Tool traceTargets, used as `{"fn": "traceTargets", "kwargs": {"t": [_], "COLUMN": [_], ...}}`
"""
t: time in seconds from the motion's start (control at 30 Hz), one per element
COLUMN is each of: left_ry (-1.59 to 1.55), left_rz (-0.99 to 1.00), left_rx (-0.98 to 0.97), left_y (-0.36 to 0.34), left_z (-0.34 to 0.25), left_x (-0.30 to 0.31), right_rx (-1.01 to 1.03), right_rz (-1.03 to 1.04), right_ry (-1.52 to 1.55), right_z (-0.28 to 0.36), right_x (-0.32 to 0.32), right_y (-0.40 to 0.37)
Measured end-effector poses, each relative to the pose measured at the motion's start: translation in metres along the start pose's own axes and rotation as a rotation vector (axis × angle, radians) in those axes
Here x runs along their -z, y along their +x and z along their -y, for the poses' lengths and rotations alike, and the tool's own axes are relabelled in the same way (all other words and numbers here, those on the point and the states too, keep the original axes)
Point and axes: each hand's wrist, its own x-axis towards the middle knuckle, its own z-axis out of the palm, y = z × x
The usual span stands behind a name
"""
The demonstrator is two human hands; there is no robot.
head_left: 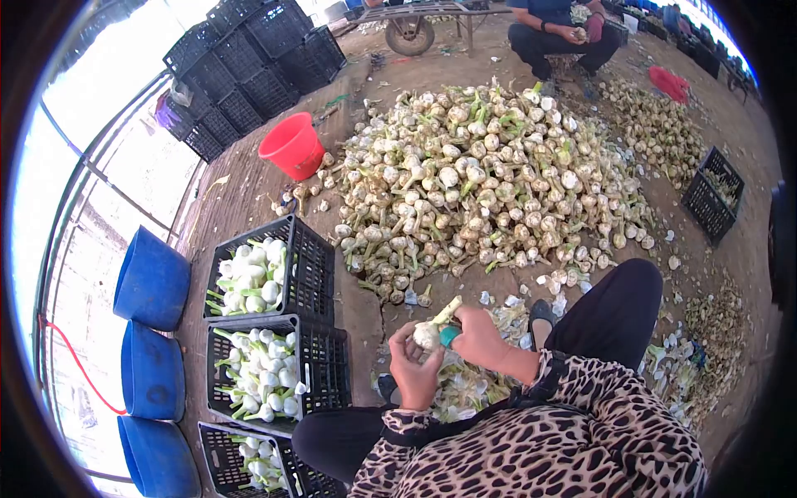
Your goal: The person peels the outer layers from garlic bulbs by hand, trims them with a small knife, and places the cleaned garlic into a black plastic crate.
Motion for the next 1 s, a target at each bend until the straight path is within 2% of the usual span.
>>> {"fn": "traceTargets", "kwargs": {"t": [0.13, 0.23, 0.27, 0.37, 0.4, 0.5, 0.53, 0.6, 0.63, 0.7, 0.83, 0.87, 1.0], "left_ry": [-0.215, -0.48, -0.589, -0.655, -0.698, -0.507, -0.536, -0.4, -0.331, -0.326, -0.221, -0.203, -0.439], "left_rz": [0.003, 0.061, 0.16, 0.152, 0.1, 0.072, 0.095, 0.05, 0.023, 0.01, 0.019, 0.026, 0.014], "left_rx": [0.148, 0.395, 0.448, 0.475, 0.493, 0.452, 0.389, 0.263, 0.202, 0.208, 0.126, 0.116, 0.29], "left_y": [0.005, 0.002, 0.004, 0.004, 0.004, 0.004, 0.001, 0.002, 0.001, 0.001, 0.0, 0.0, 0.001], "left_z": [0.008, 0.002, 0.006, 0.003, 0.0, 0.002, 0.003, 0.006, 0.007, 0.005, 0.011, 0.013, 0.005], "left_x": [0.007, 0.016, 0.02, 0.011, 0.01, 0.006, 0.003, -0.002, -0.002, 0.0, 0.001, 0.002, 0.007], "right_rx": [0.256, 0.161, 0.11, 0.072, 0.048, -0.039, -0.073, -0.104, -0.126, -0.169, -0.131, -0.125, -0.054], "right_rz": [-0.095, -0.033, 0.085, 0.109, 0.1, 0.076, 0.067, 0.021, 0.036, 0.066, 0.102, 0.103, 0.122], "right_ry": [-0.116, -0.063, -0.036, 0.371, 0.375, 0.301, 0.217, 0.075, 0.081, 0.092, 0.098, 0.095, -0.032], "right_z": [0.004, -0.003, -0.003, -0.014, -0.009, 0.003, 0.0, -0.005, -0.006, -0.004, -0.006, -0.009, 0.003], "right_x": [0.007, 0.024, 0.029, 0.015, 0.014, 0.012, 0.009, 0.003, 0.002, 0.004, 0.008, 0.007, 0.017], "right_y": [0.002, 0.013, 0.014, 0.011, 0.01, 0.004, 0.004, 0.006, 0.005, 0.007, 0.008, 0.008, 0.008]}}
